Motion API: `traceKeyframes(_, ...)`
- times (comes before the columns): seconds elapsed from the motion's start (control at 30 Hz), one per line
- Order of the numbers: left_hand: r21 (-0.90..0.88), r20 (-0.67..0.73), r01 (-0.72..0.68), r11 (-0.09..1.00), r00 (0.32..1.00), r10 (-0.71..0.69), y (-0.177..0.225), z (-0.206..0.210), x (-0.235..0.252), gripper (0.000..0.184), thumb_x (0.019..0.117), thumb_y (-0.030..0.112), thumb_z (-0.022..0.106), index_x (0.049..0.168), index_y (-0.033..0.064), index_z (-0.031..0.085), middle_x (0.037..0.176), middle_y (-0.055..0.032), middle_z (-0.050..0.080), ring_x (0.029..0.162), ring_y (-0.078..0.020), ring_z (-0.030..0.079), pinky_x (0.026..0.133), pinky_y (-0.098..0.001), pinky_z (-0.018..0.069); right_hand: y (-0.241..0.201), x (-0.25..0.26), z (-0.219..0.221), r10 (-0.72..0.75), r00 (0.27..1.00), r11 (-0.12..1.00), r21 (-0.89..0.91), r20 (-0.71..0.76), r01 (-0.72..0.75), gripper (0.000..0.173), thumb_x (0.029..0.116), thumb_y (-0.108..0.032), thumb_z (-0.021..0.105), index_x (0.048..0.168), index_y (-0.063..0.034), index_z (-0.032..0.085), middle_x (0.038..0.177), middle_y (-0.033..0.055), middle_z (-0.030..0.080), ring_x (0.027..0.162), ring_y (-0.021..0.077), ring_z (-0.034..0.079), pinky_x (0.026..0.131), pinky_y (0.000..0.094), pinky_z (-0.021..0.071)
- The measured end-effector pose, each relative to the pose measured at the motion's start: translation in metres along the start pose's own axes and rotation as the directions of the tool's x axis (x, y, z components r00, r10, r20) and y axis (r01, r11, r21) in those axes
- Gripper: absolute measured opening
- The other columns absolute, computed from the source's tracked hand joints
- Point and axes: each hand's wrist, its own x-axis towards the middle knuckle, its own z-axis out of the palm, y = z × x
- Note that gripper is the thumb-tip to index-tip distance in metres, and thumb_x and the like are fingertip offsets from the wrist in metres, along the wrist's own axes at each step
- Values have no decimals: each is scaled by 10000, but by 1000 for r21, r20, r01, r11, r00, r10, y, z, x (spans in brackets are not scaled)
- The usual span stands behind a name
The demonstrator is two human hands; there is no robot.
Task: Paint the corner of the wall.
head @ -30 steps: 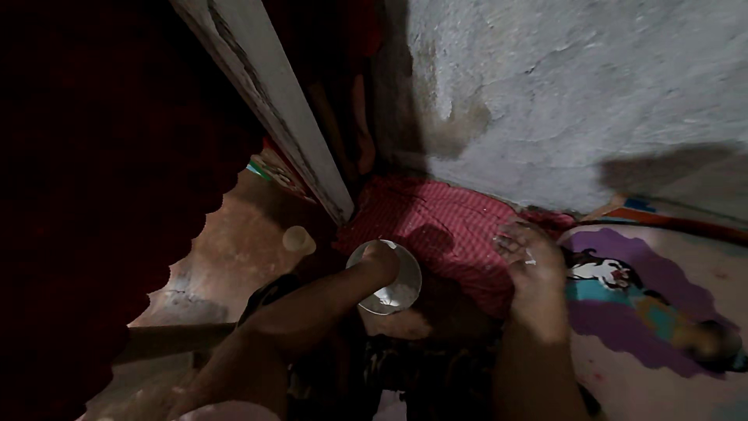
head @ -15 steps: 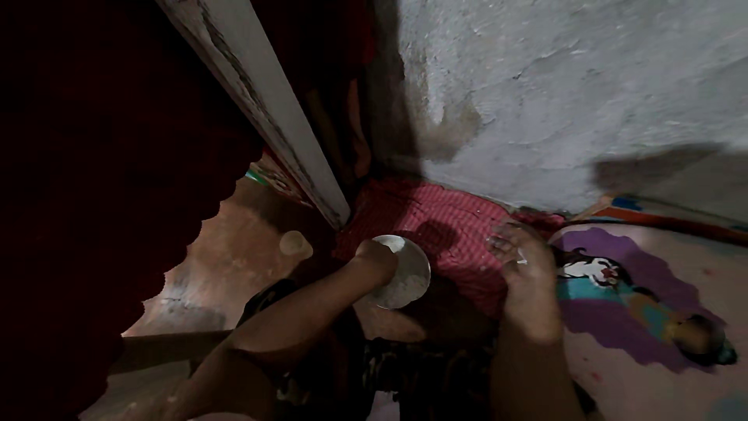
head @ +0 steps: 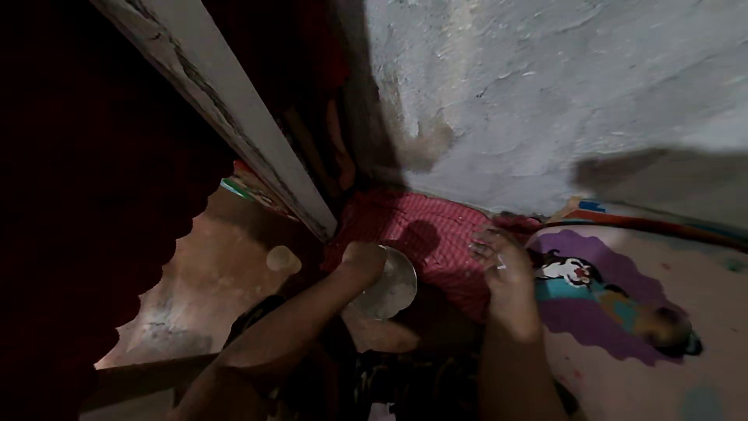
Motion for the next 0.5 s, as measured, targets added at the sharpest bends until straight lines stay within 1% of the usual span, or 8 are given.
traceKeyframes(0.07,-19,5,44,999,999,-44,-13,17,-2,353,973,49,577,1323,29,618,1338,-251,591,1203,-469,584,913,-656,492,-2,-1,2,8,1000,1000,-10,-6,-8,272,1052,-86,494,1301,20,519,1024,95,608,733,131,622,663,281,559)
traceKeyframes(0.13,-39,37,117,992,993,-115,-21,41,-1,341,977,30,570,1314,-9,606,1339,-274,577,1194,-479,584,905,-644,502,-2,-1,3,18,1000,1000,-14,-5,-18,280,1050,-85,496,1308,22,520,1042,101,608,738,134,618,669,286,556)
traceKeyframes(0.17,-49,56,141,989,989,-138,-26,56,0,343,976,27,572,1316,-19,601,1351,-282,563,1196,-486,580,904,-646,507,-1,-1,4,22,1000,1000,-12,2,-22,282,1053,-88,489,1313,18,518,1044,98,610,737,134,621,669,285,558)
traceKeyframes(0.23,-50,103,162,986,982,-156,-31,75,-3,399,962,29,599,1358,-10,576,1394,-275,528,1211,-489,571,912,-645,515,-1,0,5,21,1000,1000,-6,6,-21,281,1063,-99,472,1316,16,520,1027,91,620,721,128,625,660,281,558)
traceKeyframes(0.3,-15,145,163,987,977,-159,-32,78,-11,394,958,58,616,1349,9,591,1389,-264,541,1201,-482,580,900,-649,517,-1,0,5,24,1000,1000,-9,1,-24,279,1066,-102,476,1312,18,528,1017,94,626,718,128,625,655,275,554)
traceKeyframes(0.37,10,156,145,989,977,-145,-36,73,-21,336,967,108,625,1288,12,632,1340,-259,586,1180,-479,598,884,-660,515,-3,-1,6,27,1000,999,-17,-8,-27,272,1062,-92,481,1300,25,539,1023,99,622,718,130,619,655,272,551)
traceKeyframes(0.43,11,134,105,994,985,-105,-47,63,-27,318,989,170,614,1270,28,650,1310,-240,613,1185,-464,600,902,-667,502,-4,-3,6,24,1000,1000,-14,-6,-24,270,1066,-100,475,1296,28,538,1032,101,619,714,128,618,652,270,548)
traceKeyframes(0.5,-31,80,38,999,996,-36,-64,48,-31,331,1035,260,565,1274,48,648,1268,-232,637,1181,-451,606,927,-672,486,-3,-2,5,15,1000,1000,-6,-5,-15,269,1057,-103,495,1288,25,546,1025,98,627,707,123,618,642,267,549)
